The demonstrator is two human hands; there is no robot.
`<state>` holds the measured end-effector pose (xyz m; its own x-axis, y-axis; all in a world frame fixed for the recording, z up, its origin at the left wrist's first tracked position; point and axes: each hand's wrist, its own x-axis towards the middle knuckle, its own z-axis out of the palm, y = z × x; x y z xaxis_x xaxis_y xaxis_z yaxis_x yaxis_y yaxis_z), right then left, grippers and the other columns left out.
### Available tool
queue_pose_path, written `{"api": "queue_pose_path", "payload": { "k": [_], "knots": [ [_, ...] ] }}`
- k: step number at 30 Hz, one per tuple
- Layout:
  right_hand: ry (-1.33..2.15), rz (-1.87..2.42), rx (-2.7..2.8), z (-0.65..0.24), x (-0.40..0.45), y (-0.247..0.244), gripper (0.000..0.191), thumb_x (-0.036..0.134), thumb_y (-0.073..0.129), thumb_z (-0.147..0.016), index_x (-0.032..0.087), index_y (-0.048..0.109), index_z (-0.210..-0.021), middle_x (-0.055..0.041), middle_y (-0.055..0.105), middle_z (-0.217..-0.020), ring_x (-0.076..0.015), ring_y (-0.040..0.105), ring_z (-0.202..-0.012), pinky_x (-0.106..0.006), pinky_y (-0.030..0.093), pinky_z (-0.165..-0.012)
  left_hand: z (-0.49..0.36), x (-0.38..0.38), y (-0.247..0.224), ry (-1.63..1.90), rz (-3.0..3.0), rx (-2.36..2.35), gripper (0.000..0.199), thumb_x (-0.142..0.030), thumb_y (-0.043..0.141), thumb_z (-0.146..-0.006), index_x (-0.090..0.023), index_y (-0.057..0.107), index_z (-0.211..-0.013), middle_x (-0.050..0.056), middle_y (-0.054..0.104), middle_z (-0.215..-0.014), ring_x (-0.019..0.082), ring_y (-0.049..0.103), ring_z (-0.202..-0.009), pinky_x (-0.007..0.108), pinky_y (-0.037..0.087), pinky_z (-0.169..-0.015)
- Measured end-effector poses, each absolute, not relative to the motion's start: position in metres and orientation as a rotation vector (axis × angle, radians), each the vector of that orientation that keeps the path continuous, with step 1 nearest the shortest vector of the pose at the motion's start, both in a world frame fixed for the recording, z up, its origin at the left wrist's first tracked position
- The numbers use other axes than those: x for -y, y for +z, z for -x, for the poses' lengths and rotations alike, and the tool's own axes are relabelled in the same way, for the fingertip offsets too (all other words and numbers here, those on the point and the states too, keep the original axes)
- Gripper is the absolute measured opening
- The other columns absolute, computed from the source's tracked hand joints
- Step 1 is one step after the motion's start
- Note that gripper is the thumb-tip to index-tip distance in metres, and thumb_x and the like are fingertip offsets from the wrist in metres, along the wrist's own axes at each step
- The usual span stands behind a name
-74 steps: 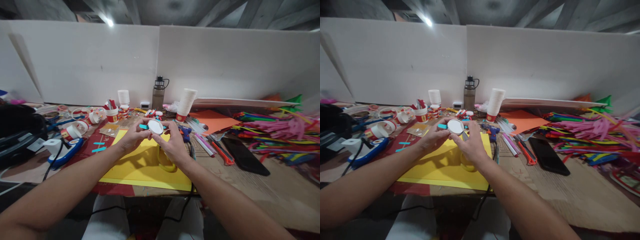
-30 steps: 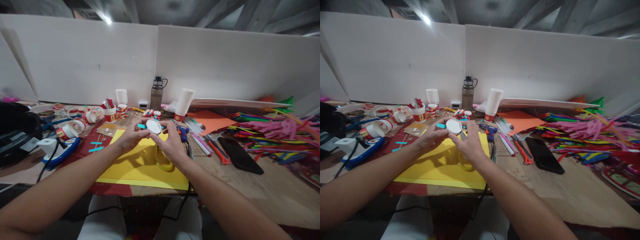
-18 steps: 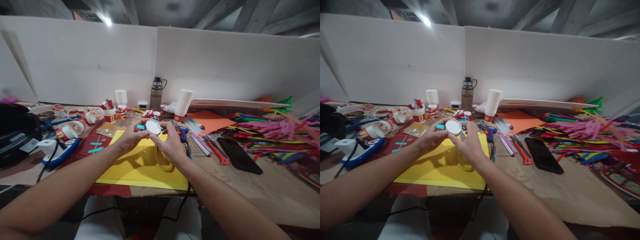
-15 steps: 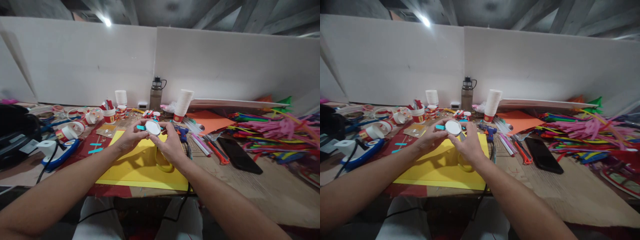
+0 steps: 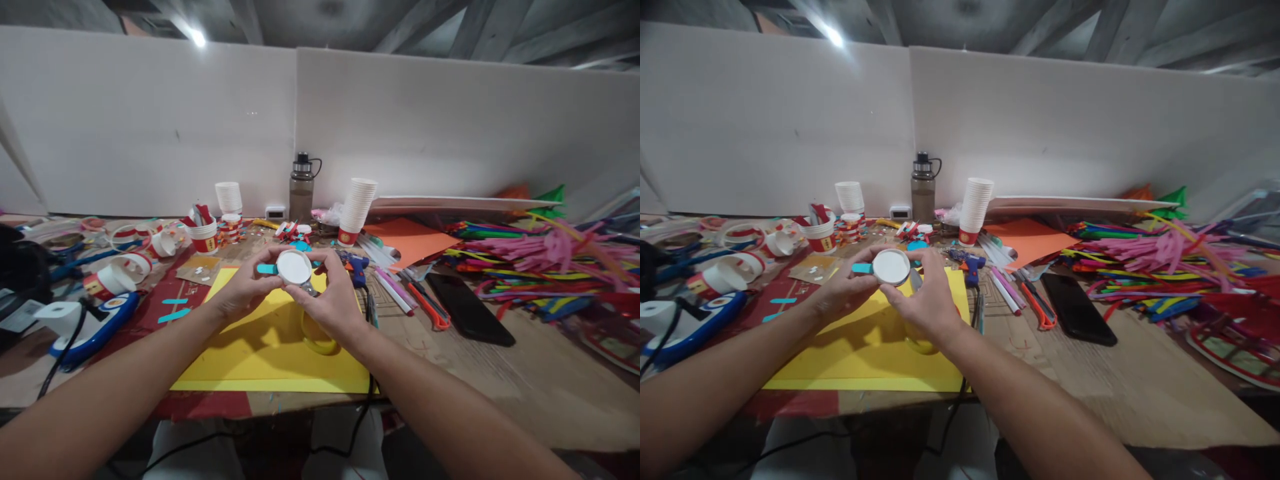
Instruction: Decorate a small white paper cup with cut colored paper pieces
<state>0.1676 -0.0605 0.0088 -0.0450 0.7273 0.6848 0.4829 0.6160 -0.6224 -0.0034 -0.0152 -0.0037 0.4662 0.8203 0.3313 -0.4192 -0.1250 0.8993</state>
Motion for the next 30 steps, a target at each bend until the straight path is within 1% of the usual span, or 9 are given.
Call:
{"api": "queue_pose_path", "payload": {
  "k": [3,7,10,13,17,22,25,30],
  "knots": [
    [0.282,0.996,1.690,-0.168,0.061,0.007,0.040,0.031,0.073,-0.071,0.023,0.053,-0.105,-0.0060,0.060,-0.105,-0.0223,0.056,-0.096,-0.038,0.045,-0.081,0.005,0.014,-0.006,1.093,-1.297,-0.418,0.054,-0.026,0.082,-0.062,-0.023,0.065,-0.114,0.006,0.066,-0.113,0.022,0.060,-0.102,0.029,0.046,-0.086],
    [0.338,0.992,1.675,-0.168,0.063,0.005,0.041,0.027,0.073,-0.071,0.024,0.052,-0.106,-0.0057,0.059,-0.107,-0.0218,0.056,-0.097,-0.037,0.046,-0.080,0.006,0.010,-0.011,1.033,-1.332,-0.447,0.053,-0.028,0.080,-0.065,-0.023,0.064,-0.116,0.007,0.066,-0.112,0.022,0.060,-0.101,0.029,0.047,-0.085],
    [0.376,0.981,1.672,-0.168,0.064,0.004,0.044,0.026,0.073,-0.071,0.024,0.051,-0.108,-0.0060,0.058,-0.110,-0.0223,0.055,-0.101,-0.038,0.047,-0.083,0.008,0.008,-0.015,1.019,-1.351,-0.464,0.056,-0.030,0.081,-0.064,-0.024,0.064,-0.116,0.008,0.065,-0.118,0.024,0.061,-0.103,0.029,0.047,-0.083],
    [0.404,0.973,1.674,-0.168,0.065,0.003,0.046,0.024,0.074,-0.070,0.024,0.051,-0.110,-0.0058,0.057,-0.110,-0.0218,0.055,-0.102,-0.038,0.047,-0.087,0.011,0.007,-0.018,0.993,-1.362,-0.504,0.057,-0.031,0.081,-0.064,-0.025,0.063,-0.117,0.008,0.066,-0.114,0.024,0.062,-0.101,0.029,0.047,-0.080],
    [0.467,0.997,1.665,-0.169,0.065,0.003,0.046,0.024,0.074,-0.070,0.024,0.051,-0.110,-0.0056,0.056,-0.109,-0.0213,0.056,-0.100,-0.038,0.048,-0.086,0.014,0.008,-0.019,0.955,-1.381,-0.577,0.056,-0.030,0.081,-0.064,-0.026,0.062,-0.117,0.007,0.066,-0.115,0.023,0.062,-0.098,0.027,0.047,-0.077],
    [0.470,1.003,1.659,-0.169,0.064,0.001,0.046,0.023,0.074,-0.069,0.024,0.051,-0.108,-0.0054,0.056,-0.107,-0.0217,0.055,-0.100,-0.038,0.048,-0.087,0.013,0.007,-0.018,0.968,-1.439,-0.590,0.052,-0.029,0.080,-0.066,-0.027,0.063,-0.116,0.007,0.067,-0.113,0.023,0.062,-0.102,0.028,0.047,-0.081],
    [0.483,1.012,1.659,-0.169,0.063,0.001,0.046,0.022,0.073,-0.069,0.024,0.050,-0.108,-0.0056,0.056,-0.108,-0.0217,0.055,-0.099,-0.038,0.048,-0.085,0.012,0.007,-0.019,0.958,-1.420,-0.558,0.054,-0.032,0.079,-0.067,-0.027,0.062,-0.118,0.008,0.066,-0.116,0.025,0.061,-0.103,0.030,0.048,-0.082],
    [0.458,1.013,1.659,-0.170,0.062,0.000,0.046,0.023,0.073,-0.069,0.025,0.050,-0.109,-0.0052,0.056,-0.106,-0.0214,0.055,-0.097,-0.037,0.048,-0.082,0.012,0.008,-0.020,0.971,-1.390,-0.574,0.052,-0.028,0.079,-0.067,-0.027,0.062,-0.117,0.008,0.064,-0.122,0.025,0.061,-0.105,0.029,0.048,-0.083]
  ]
}}
